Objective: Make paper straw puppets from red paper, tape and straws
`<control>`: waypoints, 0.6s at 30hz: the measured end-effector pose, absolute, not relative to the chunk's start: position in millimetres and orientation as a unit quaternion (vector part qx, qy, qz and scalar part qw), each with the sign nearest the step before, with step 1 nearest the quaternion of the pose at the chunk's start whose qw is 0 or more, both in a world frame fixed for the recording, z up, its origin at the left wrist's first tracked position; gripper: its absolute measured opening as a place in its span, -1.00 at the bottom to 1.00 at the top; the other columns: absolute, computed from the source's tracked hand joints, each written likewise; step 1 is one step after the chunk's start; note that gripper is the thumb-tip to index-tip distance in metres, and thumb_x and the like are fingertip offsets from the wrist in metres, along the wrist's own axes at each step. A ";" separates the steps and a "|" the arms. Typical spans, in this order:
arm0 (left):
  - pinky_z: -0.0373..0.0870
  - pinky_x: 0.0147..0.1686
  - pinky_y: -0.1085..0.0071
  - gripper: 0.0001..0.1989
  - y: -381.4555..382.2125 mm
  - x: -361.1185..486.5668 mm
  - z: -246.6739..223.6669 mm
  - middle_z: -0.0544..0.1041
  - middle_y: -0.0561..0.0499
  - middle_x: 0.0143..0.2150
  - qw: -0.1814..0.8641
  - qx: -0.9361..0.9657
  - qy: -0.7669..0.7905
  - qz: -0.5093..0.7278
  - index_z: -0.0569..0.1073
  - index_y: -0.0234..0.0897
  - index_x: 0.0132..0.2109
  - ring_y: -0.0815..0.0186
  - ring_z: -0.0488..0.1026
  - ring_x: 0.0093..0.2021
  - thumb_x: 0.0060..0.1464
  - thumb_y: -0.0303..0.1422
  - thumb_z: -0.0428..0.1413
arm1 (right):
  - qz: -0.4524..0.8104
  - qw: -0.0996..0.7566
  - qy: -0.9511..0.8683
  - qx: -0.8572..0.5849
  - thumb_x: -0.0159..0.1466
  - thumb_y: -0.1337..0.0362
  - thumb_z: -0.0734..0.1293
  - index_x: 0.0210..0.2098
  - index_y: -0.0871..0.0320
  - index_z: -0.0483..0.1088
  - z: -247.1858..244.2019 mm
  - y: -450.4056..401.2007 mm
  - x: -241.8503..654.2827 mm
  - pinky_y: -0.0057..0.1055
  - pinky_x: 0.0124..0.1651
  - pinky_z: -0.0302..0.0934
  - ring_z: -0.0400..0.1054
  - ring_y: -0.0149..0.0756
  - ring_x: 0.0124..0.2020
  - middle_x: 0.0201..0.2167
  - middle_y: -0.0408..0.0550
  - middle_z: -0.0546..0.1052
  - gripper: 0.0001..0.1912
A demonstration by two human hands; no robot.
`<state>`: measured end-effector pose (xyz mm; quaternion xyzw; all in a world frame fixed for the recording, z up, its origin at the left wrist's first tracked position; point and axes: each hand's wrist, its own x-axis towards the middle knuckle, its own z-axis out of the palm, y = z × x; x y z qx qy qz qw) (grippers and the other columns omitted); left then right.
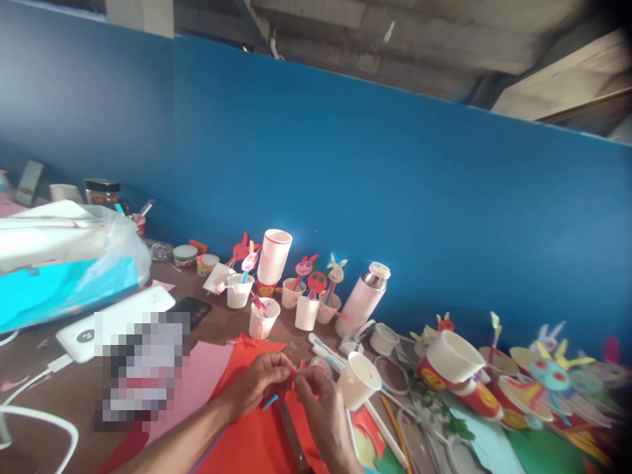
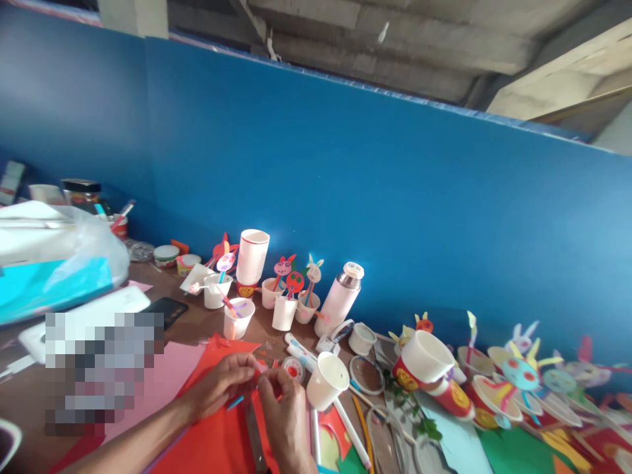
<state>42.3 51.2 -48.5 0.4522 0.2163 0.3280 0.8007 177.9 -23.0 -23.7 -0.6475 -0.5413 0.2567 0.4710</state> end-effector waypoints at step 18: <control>0.20 -0.50 0.53 -0.63 52.5 44.7 -48.8 0.45 0.07 -0.51 0.773 0.493 0.225 0.331 0.46 -0.33 -0.37 0.43 0.36 -0.53 -0.12 -0.13 0.36 | 0.246 0.471 -0.535 -0.657 0.26 0.16 0.23 -0.49 0.14 0.42 -15.2 -31.8 174.0 -0.48 -0.37 0.17 0.38 -0.28 -0.45 -0.53 -0.13 0.50 -0.72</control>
